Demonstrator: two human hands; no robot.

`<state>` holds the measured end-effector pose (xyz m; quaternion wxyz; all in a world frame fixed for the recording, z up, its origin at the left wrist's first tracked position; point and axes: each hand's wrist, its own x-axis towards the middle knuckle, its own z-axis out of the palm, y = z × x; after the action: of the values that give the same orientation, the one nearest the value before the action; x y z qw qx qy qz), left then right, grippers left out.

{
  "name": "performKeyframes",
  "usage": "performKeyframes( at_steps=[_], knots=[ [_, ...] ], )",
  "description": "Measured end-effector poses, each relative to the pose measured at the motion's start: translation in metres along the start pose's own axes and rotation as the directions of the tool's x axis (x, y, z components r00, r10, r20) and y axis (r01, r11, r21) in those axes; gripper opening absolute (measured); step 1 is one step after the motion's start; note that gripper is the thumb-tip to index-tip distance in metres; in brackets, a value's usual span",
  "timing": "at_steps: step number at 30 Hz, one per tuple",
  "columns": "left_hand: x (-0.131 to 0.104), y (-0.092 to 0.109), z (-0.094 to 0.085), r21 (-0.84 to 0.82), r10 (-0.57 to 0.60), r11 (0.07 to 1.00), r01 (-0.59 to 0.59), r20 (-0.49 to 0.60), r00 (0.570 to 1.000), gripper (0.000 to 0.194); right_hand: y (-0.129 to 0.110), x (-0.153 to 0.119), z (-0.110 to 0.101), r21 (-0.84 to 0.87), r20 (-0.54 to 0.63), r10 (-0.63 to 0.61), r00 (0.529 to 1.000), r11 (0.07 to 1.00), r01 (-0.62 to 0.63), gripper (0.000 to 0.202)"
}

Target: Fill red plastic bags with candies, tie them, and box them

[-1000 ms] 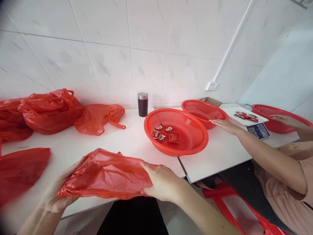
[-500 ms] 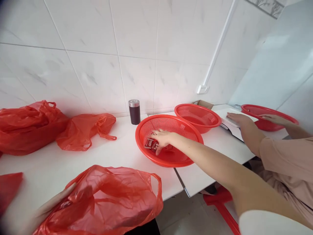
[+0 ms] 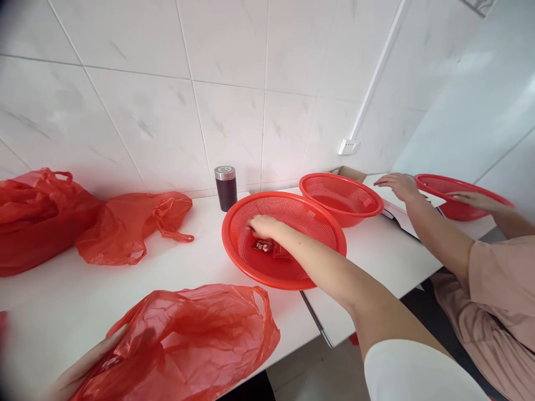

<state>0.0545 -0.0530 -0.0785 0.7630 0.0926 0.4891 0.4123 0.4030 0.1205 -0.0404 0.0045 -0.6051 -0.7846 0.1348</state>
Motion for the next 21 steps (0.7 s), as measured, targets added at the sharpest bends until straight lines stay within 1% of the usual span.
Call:
performKeyframes(
  at_steps=[3,5,6,7,8,9,10,11,12,13,14,15,16,17,19,20,21],
  knots=[
    [0.005,0.000,-0.007,-0.008,-0.039,0.999,0.040,0.019,0.999,0.076,-0.010,-0.015,-0.033,0.130,-0.029,-0.003,1.000,0.992,0.007,0.016],
    [0.005,-0.001,-0.005,-0.023,-0.043,0.999,0.044,0.033,0.999,0.063,-0.030,-0.032,-0.049,0.276,-0.050,-0.057,0.997,0.959,0.069,0.021],
    [0.005,-0.002,-0.002,-0.030,-0.042,0.999,0.043,0.042,0.998,0.056,-0.044,-0.043,-0.053,0.371,-0.056,-0.103,0.993,0.921,0.116,0.024],
    [0.004,-0.003,0.001,-0.033,-0.039,0.999,0.041,0.053,0.998,0.049,-0.060,-0.053,-0.051,0.503,-0.047,-0.169,0.984,0.848,0.170,0.026],
    [0.003,-0.004,0.005,-0.034,-0.034,0.999,0.036,0.064,0.997,0.043,-0.076,-0.064,-0.046,0.605,-0.007,-0.244,0.970,0.771,0.198,0.026],
    [0.002,-0.006,0.009,-0.031,-0.032,0.999,0.035,0.077,0.997,0.039,-0.092,-0.073,-0.038,0.663,0.078,-0.321,0.944,0.723,0.191,0.027],
    [0.001,-0.007,0.013,-0.026,-0.031,0.999,0.033,0.090,0.995,0.036,-0.107,-0.082,-0.026,0.682,0.182,-0.381,0.906,0.713,0.163,0.028],
    [0.000,-0.008,0.015,-0.022,-0.025,0.999,0.027,0.106,0.994,0.033,-0.120,-0.089,-0.014,0.654,0.273,-0.402,0.874,0.743,0.138,0.029],
    [-0.001,-0.009,0.017,-0.018,-0.017,1.000,0.019,0.119,0.993,0.031,-0.130,-0.094,-0.003,0.596,0.331,-0.388,0.860,0.793,0.128,0.031],
    [-0.002,-0.010,0.017,-0.016,-0.009,1.000,0.011,0.126,0.992,0.028,-0.137,-0.097,0.007,0.523,0.333,-0.348,0.876,0.841,0.135,0.034],
    [-0.003,-0.010,0.016,-0.015,-0.001,1.000,0.003,0.127,0.992,0.024,-0.142,-0.099,0.013,0.455,0.284,-0.300,0.911,0.878,0.148,0.038],
    [-0.004,-0.011,0.014,-0.011,0.007,1.000,-0.006,0.124,0.992,0.021,-0.144,-0.099,0.015,0.404,0.201,-0.256,0.946,0.901,0.158,0.041],
    [-0.005,-0.011,0.012,-0.006,0.019,1.000,-0.019,0.118,0.993,0.018,-0.142,-0.098,0.014,0.375,0.099,-0.216,0.971,0.912,0.164,0.042],
    [-0.006,-0.012,0.009,0.002,0.028,1.000,-0.029,0.111,0.993,0.016,-0.138,-0.095,0.008,0.366,-0.002,-0.182,0.983,0.915,0.171,0.040],
    [-0.007,-0.013,0.003,0.022,0.047,0.999,-0.050,0.102,0.994,0.016,-0.120,-0.085,-0.008,0.339,-0.182,-0.110,0.977,0.926,0.167,0.031],
    [-0.008,-0.014,0.001,0.034,0.054,0.998,-0.058,0.099,0.994,0.016,-0.107,-0.078,-0.016,0.299,-0.248,-0.073,0.966,0.943,0.148,0.030],
    [-0.008,-0.014,-0.001,0.042,0.057,0.997,-0.061,0.097,0.994,0.016,-0.090,-0.071,-0.022,0.242,-0.289,-0.036,0.957,0.964,0.109,0.032]
  ],
)
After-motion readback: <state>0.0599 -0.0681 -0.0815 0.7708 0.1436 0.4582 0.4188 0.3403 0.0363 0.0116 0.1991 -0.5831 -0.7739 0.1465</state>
